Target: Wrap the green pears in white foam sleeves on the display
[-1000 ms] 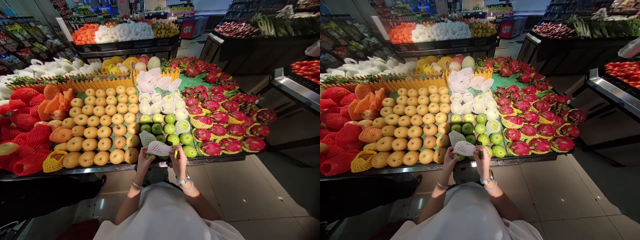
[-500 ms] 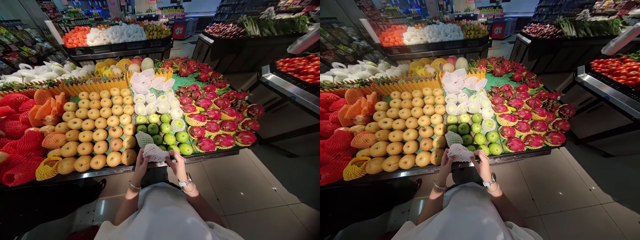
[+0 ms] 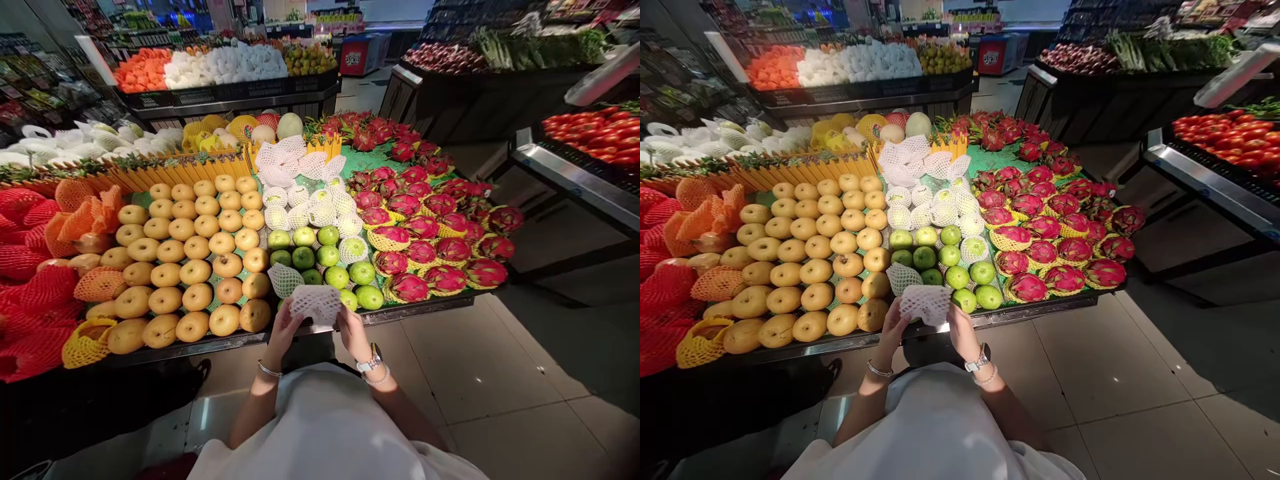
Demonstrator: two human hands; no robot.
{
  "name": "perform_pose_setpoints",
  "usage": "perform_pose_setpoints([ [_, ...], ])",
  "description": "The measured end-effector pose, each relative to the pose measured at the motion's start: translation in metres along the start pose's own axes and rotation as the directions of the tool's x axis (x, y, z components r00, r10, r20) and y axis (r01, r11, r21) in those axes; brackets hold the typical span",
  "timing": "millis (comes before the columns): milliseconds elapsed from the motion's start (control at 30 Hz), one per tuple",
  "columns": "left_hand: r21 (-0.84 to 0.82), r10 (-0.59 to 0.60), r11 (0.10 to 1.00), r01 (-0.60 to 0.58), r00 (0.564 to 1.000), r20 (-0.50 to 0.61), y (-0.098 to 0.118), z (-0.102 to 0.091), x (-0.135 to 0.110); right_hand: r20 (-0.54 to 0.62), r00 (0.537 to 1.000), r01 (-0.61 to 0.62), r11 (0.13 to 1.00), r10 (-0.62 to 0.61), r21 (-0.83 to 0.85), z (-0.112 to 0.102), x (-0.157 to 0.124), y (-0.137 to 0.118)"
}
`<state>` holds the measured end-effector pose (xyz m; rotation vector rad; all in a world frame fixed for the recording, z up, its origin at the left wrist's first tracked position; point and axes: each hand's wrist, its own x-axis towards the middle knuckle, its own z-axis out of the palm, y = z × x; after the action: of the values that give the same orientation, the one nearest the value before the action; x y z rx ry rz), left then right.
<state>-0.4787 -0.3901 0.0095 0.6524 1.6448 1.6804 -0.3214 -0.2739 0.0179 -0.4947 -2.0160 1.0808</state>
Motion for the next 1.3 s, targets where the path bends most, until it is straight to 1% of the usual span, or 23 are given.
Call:
perform_pose_setpoints([
  [67,0.089,-0.015,0.996,0.013,1.000,0.016,0.000,0.000,0.000,-0.018,0.999,-0.045,0.999,0.045,-0.014,-0.002,0.001,0.001],
  [167,0.147,-0.056,0.988,0.041,0.993,0.101,-0.004,0.000,0.000,-0.026,0.991,-0.132,0.991,0.132,-0.027,-0.006,0.005,-0.001],
  [233,0.126,-0.091,0.989,0.074,0.987,0.131,-0.006,0.002,-0.001,-0.017,0.991,-0.130,0.992,0.130,-0.002,-0.010,0.008,-0.002],
  [300,0.114,-0.114,0.988,0.100,0.985,0.126,-0.007,0.004,-0.003,0.026,0.994,-0.103,0.994,0.102,0.035,-0.012,0.009,-0.001],
  [333,0.123,-0.110,0.988,0.094,0.986,0.128,-0.006,0.005,-0.004,0.048,0.994,-0.097,0.994,0.095,0.045,-0.013,0.009,0.000],
  [400,0.161,-0.054,0.987,0.030,0.987,0.151,-0.003,0.008,-0.005,0.075,0.990,-0.121,0.991,0.117,0.050,-0.014,0.009,0.003],
  [467,0.209,0.066,0.973,-0.098,0.986,0.155,0.004,0.010,-0.005,0.092,0.982,-0.169,0.983,0.163,0.068,-0.014,0.009,0.005],
  [567,0.301,0.256,0.915,-0.269,0.963,0.082,0.018,0.010,-0.003,0.174,0.964,-0.221,0.971,0.203,0.093,-0.017,0.011,0.006],
  [633,0.337,0.309,0.892,-0.303,0.950,0.035,0.028,0.008,-0.003,0.255,0.951,-0.204,0.975,0.175,0.090,-0.020,0.013,0.004],
  [700,0.293,0.263,0.921,-0.255,0.965,0.011,0.036,0.006,-0.003,0.330,0.935,-0.173,0.981,0.135,0.089,-0.022,0.015,0.001],
  [733,0.245,0.215,0.946,-0.210,0.977,0.005,0.039,0.006,-0.003,0.355,0.928,-0.153,0.984,0.111,0.091,-0.023,0.016,0.000],
  [800,0.143,0.103,0.984,-0.106,0.994,0.029,0.042,0.006,-0.003,0.365,0.928,-0.112,0.989,0.070,0.094,-0.024,0.015,-0.002],
  [867,0.088,0.016,0.996,-0.025,0.994,0.104,0.042,0.008,-0.002,0.334,0.942,-0.079,0.992,0.043,0.095,-0.022,0.013,0.000],
  [933,0.103,-0.027,0.995,0.004,0.974,0.223,0.041,0.010,0.000,0.286,0.958,-0.057,0.994,0.027,0.095,-0.021,0.010,0.005],
  [967,0.126,-0.026,0.992,-0.011,0.959,0.282,0.041,0.011,0.001,0.266,0.964,-0.050,0.994,0.023,0.096,-0.020,0.008,0.007],
  [1000,0.156,-0.006,0.987,-0.049,0.944,0.331,0.041,0.011,0.001,0.247,0.969,-0.045,0.994,0.020,0.097,-0.019,0.008,0.010],
  [1100,0.240,0.123,0.940,-0.242,0.898,0.424,0.043,0.011,0.000,0.208,0.978,-0.044,0.994,0.023,0.100,-0.019,0.010,0.014],
  [1167,0.266,0.198,0.897,-0.354,0.857,0.475,0.045,0.012,-0.003,0.202,0.979,-0.058,0.993,0.037,0.098,-0.020,0.013,0.015],
  [1233,0.269,0.250,0.867,-0.420,0.833,0.494,0.045,0.014,-0.007,0.235,0.971,-0.079,0.991,0.052,0.105,-0.021,0.015,0.014],
  [1300,0.277,0.286,0.848,-0.453,0.829,0.481,0.042,0.017,-0.010,0.294,0.954,-0.103,0.987,0.063,0.121,-0.021,0.015,0.010],
])
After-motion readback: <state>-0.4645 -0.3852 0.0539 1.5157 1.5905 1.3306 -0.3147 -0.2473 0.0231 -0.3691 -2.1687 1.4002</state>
